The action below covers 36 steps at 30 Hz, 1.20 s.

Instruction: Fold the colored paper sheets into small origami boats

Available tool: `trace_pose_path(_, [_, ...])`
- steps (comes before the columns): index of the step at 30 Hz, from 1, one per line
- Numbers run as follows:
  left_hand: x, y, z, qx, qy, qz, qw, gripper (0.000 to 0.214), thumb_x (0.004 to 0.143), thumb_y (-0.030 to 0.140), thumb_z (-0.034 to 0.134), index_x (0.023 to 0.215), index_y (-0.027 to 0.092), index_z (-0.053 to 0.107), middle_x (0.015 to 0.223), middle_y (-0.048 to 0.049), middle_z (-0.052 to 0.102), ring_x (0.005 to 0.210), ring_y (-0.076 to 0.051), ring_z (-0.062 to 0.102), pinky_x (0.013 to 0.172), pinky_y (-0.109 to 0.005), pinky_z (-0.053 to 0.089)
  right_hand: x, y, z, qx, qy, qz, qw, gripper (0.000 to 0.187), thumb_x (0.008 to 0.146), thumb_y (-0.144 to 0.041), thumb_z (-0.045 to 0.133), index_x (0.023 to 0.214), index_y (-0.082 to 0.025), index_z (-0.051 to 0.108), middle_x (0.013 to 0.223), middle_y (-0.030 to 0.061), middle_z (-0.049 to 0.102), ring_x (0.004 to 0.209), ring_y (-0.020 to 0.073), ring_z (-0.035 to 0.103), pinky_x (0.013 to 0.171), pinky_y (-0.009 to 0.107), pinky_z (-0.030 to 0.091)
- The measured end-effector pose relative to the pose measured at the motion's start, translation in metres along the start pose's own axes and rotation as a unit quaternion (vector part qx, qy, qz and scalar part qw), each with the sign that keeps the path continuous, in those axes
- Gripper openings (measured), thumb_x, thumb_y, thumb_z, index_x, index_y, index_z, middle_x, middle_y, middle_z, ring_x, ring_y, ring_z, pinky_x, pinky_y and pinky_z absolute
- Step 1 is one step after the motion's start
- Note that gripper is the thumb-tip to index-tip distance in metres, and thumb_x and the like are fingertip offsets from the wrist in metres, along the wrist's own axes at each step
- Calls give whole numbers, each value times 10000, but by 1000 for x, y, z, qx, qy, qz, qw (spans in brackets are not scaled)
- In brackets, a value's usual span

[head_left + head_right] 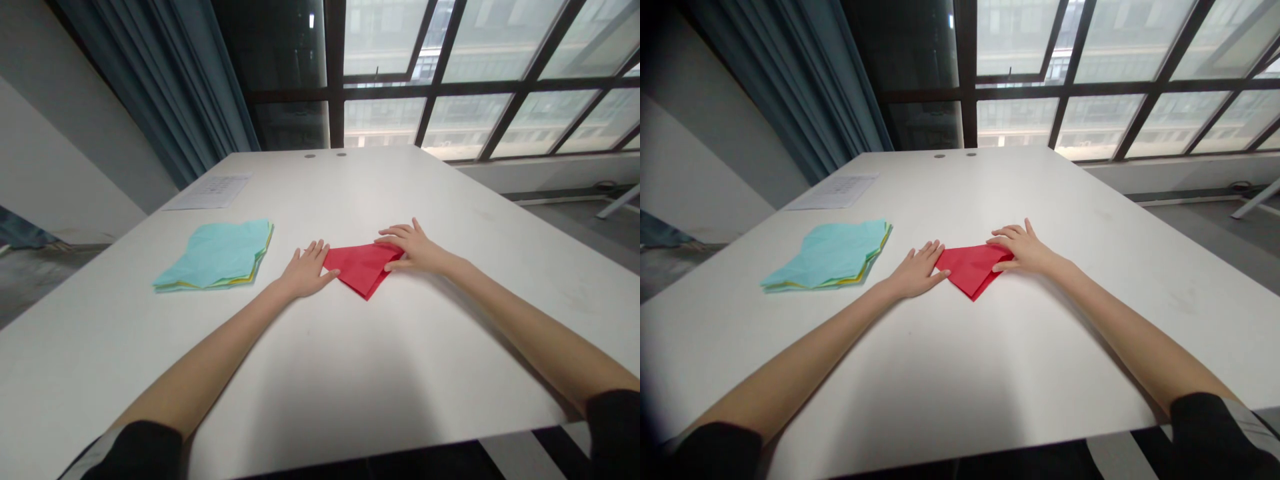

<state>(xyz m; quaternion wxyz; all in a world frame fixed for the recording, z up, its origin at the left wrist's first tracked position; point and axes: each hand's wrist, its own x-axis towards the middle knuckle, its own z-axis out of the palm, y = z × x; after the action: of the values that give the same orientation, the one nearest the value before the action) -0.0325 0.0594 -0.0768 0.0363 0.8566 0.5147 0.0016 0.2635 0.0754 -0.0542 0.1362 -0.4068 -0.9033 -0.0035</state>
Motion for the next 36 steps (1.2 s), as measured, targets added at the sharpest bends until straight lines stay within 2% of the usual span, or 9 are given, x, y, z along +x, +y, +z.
trace_pose_path(5, [-1, 0, -3, -16, -3, 8, 1000, 793, 857, 658, 164, 1440, 121, 194, 1509, -161, 138, 1386, -319, 139, 1059, -562, 174, 2, -1, -3, -19, 91, -58, 994, 531, 782, -644, 484, 1086, -230, 620, 999, 85, 681, 1018, 265, 561, 1046, 625, 65])
trace_pose_path(8, [-1, 0, -3, -42, 0, 3, 999, 712, 888, 606, 120, 1429, 159, 240, 1509, -137, 168, 1388, -304, 140, 1055, -568, 174, 3, -2, -4, -7, 116, -83, 990, 491, 817, -630, 437, 918, -206, 663, 802, 62, 696, 818, 207, 612, 1021, 496, 261])
trace_pose_path(10, [0, 0, -4, -68, 6, -6, 998, 664, 904, 572, 103, 1418, 187, 270, 1505, -117, 200, 1388, -288, 151, 1057, -568, 172, 3, -4, -4, 11, 111, -80, 990, 503, 838, -622, 404, 815, -193, 665, 705, 62, 676, 694, 182, 605, 889, 399, 395])
trace_pose_path(14, [2, -3, -3, -145, 40, -31, 988, 631, 920, 531, 68, 1390, 201, 329, 1483, -105, 273, 1377, -265, 206, 1069, -544, 183, 2, -9, -4, 65, 92, 2, 994, 503, 850, -613, 385, 746, -197, 648, 641, 51, 638, 618, 172, 568, 664, 306, 421])
trace_pose_path(18, [6, -8, 3, -210, 128, -33, 969, 705, 916, 535, 32, 1367, 100, 355, 1435, -156, 356, 1353, -238, 276, 1095, -433, 219, 3, -12, -1, 165, 92, 131, 973, 477, 836, -602, 407, 694, -191, 602, 597, 7, 573, 557, 133, 491, 550, 258, 355])
trace_pose_path(22, [8, -8, 7, -198, 172, -30, 964, 793, 862, 638, 244, 1380, 40, 293, 1415, -214, 359, 1319, -292, 329, 1081, -435, 261, 5, -10, 3, 225, 78, 225, 945, 480, 833, -589, 397, 658, -178, 573, 561, -10, 522, 538, 121, 445, 513, 253, 315])
trace_pose_path(27, [7, -7, 7, -142, 159, -12, 977, 870, 767, 659, 455, 1395, 87, 266, 1441, -212, 312, 1328, -327, 302, 1067, -485, 269, 5, -8, 5, 214, 73, 292, 929, 480, 844, -573, 375, 767, -178, 635, 695, 30, 632, 638, 158, 537, 578, 271, 356])
trace_pose_path(32, [5, -6, 5, -114, 108, -26, 987, 838, 784, 644, 434, 1408, 111, 264, 1487, -192, 215, 1353, -339, 238, 1060, -515, 259, 4, -6, 5, 187, 74, 305, 931, 403, 824, -529, 446, 867, -188, 657, 736, 39, 661, 675, 172, 577, 605, 273, 383])
trace_pose_path(36, [4, -3, 1, -96, 82, -31, 992, 770, 801, 633, 415, 1391, 146, 323, 1507, -170, 160, 1370, -336, 191, 1071, -511, 232, 3, -2, 7, 162, 70, 298, 938, 317, 820, -448, 475, 804, -186, 653, 721, 33, 664, 668, 164, 583, 607, 269, 387])
